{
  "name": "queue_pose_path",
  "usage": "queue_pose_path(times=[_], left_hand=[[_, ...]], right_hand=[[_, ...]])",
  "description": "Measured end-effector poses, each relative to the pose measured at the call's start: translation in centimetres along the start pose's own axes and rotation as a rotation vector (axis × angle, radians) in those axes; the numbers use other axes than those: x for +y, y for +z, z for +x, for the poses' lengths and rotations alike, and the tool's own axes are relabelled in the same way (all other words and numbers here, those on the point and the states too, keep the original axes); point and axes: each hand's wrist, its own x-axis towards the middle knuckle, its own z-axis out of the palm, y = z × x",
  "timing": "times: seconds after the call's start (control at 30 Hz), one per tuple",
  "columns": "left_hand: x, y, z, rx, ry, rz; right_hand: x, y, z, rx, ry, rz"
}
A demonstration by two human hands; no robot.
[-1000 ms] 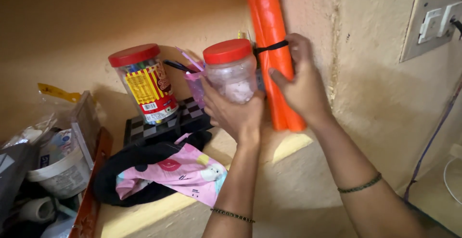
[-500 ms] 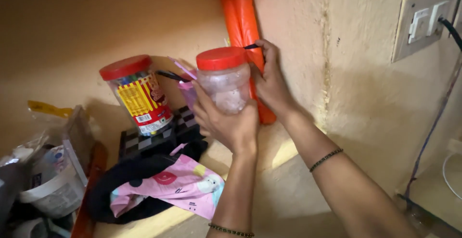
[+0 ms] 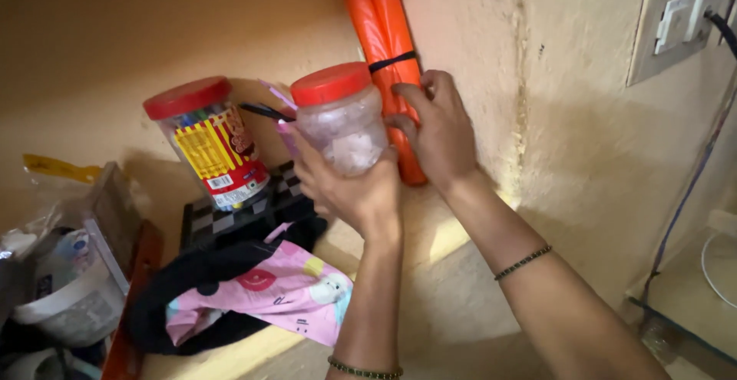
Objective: The person organizes various items on a shelf and a box. They wipe a container with a cloth, move a rolled orange mat, and rearrange a box of miscellaneous items including wooden sticks and a small blue case.
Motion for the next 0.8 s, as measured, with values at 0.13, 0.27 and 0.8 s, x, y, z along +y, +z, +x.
queue_pose_path(times=[0.13,0.27,0.8], left_hand=[[0.5,-0.3,-0.1,-0.071,0.024,-0.050],[0.0,-0.2,-0.6,-0.297,0.108,-0.079],[1.1,0.0,-0.6,-0.282,0.042,0.031]], right_hand=[[0.6,0.1,-0.5,0.065,-0.107,-0.054],[1.0,0.0,-0.5,0.129,-0.037,0.205],[2.5,0.0,-2.7,0.395,-0.129,0.458]])
